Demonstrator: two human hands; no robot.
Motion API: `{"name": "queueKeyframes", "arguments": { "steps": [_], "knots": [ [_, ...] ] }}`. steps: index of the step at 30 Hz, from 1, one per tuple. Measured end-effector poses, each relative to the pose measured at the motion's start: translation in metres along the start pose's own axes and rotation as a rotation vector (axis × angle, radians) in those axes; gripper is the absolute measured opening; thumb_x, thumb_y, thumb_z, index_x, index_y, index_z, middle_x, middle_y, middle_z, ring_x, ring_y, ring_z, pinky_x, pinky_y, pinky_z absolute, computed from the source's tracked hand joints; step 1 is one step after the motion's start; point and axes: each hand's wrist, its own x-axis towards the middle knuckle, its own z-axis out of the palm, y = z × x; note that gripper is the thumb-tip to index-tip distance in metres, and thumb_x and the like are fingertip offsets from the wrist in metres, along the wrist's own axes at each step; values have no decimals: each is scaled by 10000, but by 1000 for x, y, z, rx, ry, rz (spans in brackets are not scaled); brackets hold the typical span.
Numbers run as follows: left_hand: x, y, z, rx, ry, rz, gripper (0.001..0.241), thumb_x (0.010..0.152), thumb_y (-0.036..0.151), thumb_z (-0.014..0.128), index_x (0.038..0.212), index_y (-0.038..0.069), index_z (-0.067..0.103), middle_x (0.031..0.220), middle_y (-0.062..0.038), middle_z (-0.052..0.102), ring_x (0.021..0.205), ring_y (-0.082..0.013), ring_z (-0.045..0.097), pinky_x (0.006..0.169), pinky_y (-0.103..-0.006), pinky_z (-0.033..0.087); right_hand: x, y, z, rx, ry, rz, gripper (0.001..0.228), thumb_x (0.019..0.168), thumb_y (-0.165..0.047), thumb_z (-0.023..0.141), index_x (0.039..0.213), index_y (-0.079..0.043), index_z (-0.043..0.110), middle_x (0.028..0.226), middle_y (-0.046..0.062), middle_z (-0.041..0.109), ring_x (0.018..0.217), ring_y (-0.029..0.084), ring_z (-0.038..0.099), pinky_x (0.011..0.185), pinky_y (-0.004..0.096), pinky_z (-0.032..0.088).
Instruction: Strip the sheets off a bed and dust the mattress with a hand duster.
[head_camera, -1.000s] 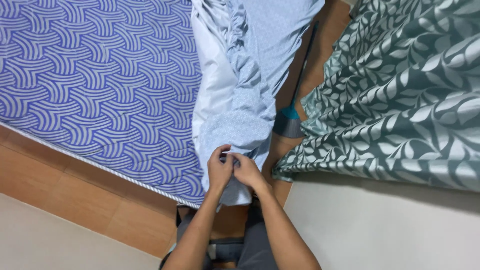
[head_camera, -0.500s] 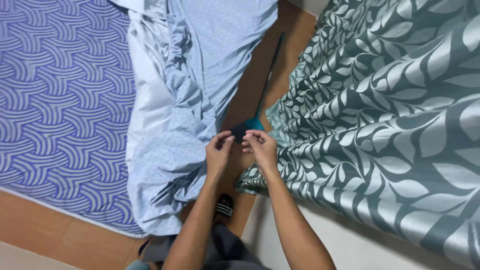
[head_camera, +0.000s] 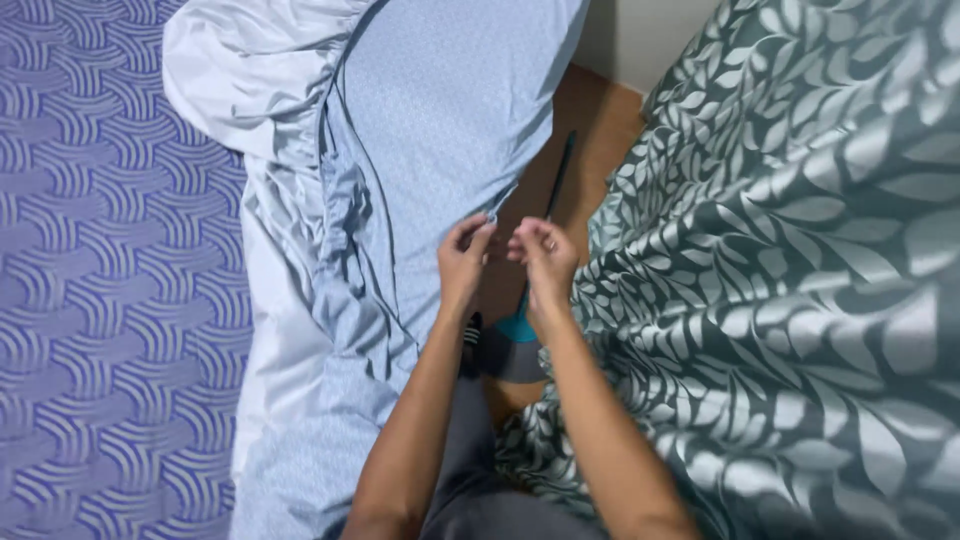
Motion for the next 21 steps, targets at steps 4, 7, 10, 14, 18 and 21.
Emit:
{"name": "queueKeyframes", "arguments": {
  "steps": [4,7,10,14,18,21],
  "knots": [
    [136,7,46,8,-32,28,305,945,139,731,1210,-2,684,1010,-92,743,859,-157,673,662,-278,496,143,-2,20,-41,100,51,196,958,-114,703,1112,6,685,928,89,728,778,159,715,632,289,600],
    [201,28,83,61,16,-59,318,924,136,720,1207,-3,675,1031,-106,732,878,-177,689,677,-318,530,224,-12,36,-27,85,11,189,959,-77,713,1117,23,690,927,96,714,778,166,698,630,297,575],
    [248,56,118,51,7,-81,325,934,143,682,1218,-11,653,1076,-114,729,926,-189,711,741,-344,595,294,-36,53,7,85,37,192,942,-54,703,1113,32,682,943,95,711,777,170,702,653,308,602],
    [344,74,163,28,9,-37,335,946,139,647,1245,-13,636,1096,-118,730,957,-203,720,767,-354,607,407,-38,59,18,74,95,207,933,-43,700,1121,33,660,942,98,700,785,176,701,656,327,608],
    [442,61,202,55,96,-38,330,947,140,652,1235,-21,646,1067,-116,724,961,-213,720,771,-362,607,534,-34,73,-16,14,137,202,931,-50,701,1116,24,666,948,88,697,783,176,698,669,324,603],
    [579,23,234,-21,122,3,351,950,158,670,1251,-21,644,1063,-116,710,960,-218,701,778,-375,601,666,20,70,17,-19,177,181,916,-43,703,1079,26,664,938,90,705,767,182,697,656,323,596]
  ]
}}
